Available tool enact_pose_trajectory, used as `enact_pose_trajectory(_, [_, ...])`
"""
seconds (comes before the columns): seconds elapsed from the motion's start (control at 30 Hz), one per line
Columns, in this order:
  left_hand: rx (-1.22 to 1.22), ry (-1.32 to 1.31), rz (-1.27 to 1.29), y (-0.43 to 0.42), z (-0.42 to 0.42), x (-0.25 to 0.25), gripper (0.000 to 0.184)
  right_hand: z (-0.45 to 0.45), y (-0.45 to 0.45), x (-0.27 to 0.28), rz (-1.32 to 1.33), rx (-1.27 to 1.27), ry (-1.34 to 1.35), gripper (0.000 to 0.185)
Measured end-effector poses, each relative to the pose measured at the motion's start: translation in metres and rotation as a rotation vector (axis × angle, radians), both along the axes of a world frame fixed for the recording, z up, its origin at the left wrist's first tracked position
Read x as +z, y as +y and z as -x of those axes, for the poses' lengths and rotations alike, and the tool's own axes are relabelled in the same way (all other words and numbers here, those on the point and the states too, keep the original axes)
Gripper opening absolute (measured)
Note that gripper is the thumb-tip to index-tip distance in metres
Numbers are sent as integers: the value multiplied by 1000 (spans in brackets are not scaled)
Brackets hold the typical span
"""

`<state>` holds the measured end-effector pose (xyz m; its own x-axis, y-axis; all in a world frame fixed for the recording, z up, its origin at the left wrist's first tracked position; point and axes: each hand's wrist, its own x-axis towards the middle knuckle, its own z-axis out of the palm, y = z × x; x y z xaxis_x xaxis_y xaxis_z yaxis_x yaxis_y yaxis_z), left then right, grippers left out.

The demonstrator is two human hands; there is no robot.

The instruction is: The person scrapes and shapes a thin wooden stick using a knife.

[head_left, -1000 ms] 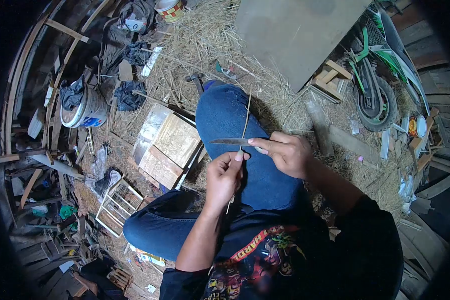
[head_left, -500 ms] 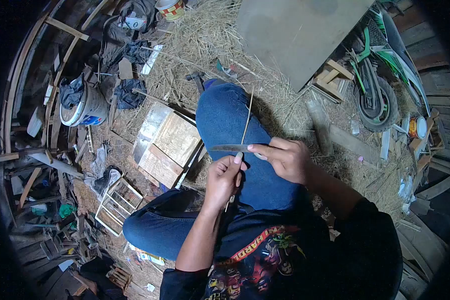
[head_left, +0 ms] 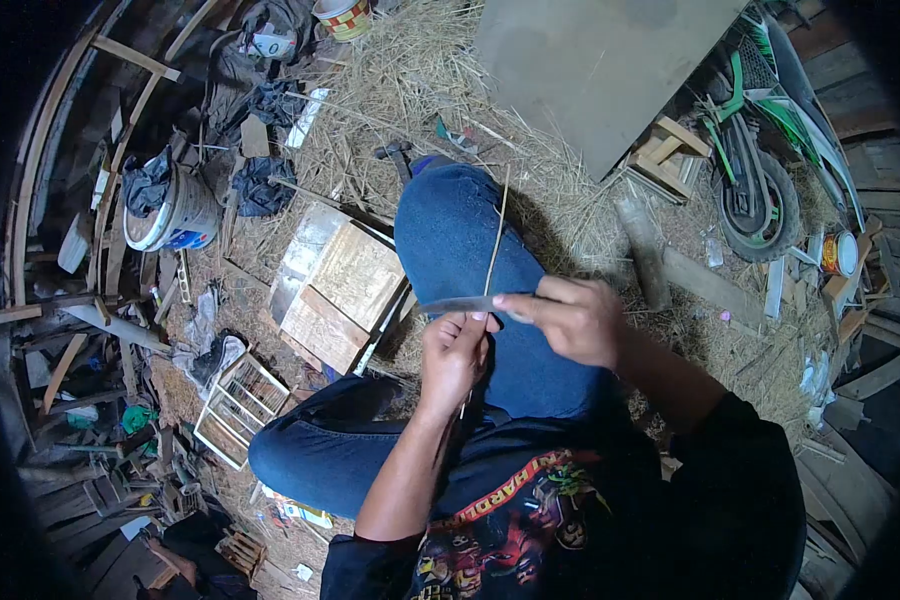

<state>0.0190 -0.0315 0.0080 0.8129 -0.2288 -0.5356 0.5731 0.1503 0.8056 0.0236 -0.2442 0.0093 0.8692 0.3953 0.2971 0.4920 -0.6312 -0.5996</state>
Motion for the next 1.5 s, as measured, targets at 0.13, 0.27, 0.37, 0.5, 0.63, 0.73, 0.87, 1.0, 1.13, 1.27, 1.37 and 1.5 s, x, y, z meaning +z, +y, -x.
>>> enact_pose_trajectory(0.13, [7,31,15,0,2,0,33,-7,-3,-11,-86,-92,51,28])
enact_pose_trajectory(0.27, [13,-33,-37,-2,6,-6,31,-6,-4,-2,-8,-24,103,30])
enact_pose_trajectory(0.37, [27,-15,-38,-3,2,-5,31,-6,-1,-5,-80,-28,84,43])
enact_pose_trajectory(0.5, [14,-12,-43,-2,0,-1,31,-9,-3,-13,-53,-41,73,45])
enact_pose_trajectory(0.63, [10,-1,-42,-4,5,0,30,-6,-7,-13,-37,-96,14,37])
enact_pose_trajectory(0.73, [24,-9,-41,-5,5,-3,30,-1,-7,-9,73,-50,22,38])
enact_pose_trajectory(0.87, [15,-62,-80,-5,7,-4,31,-9,-11,-20,-96,-162,44,38])
enact_pose_trajectory(1.0, [30,-66,-91,-7,7,-5,30,2,-2,-7,2,-34,18,38])
enact_pose_trajectory(1.13, [40,-59,-90,-9,5,-1,29,-2,-4,-17,-59,-42,59,50])
enact_pose_trajectory(1.27, [28,-61,-115,-10,5,3,29,-6,-8,-20,-34,-49,21,49])
enact_pose_trajectory(1.37, [20,-90,-136,-7,10,-2,29,-12,-13,-29,-108,-214,-14,32])
enact_pose_trajectory(1.5, [35,-117,-172,-11,9,2,27,5,-10,-8,5,-116,41,37])
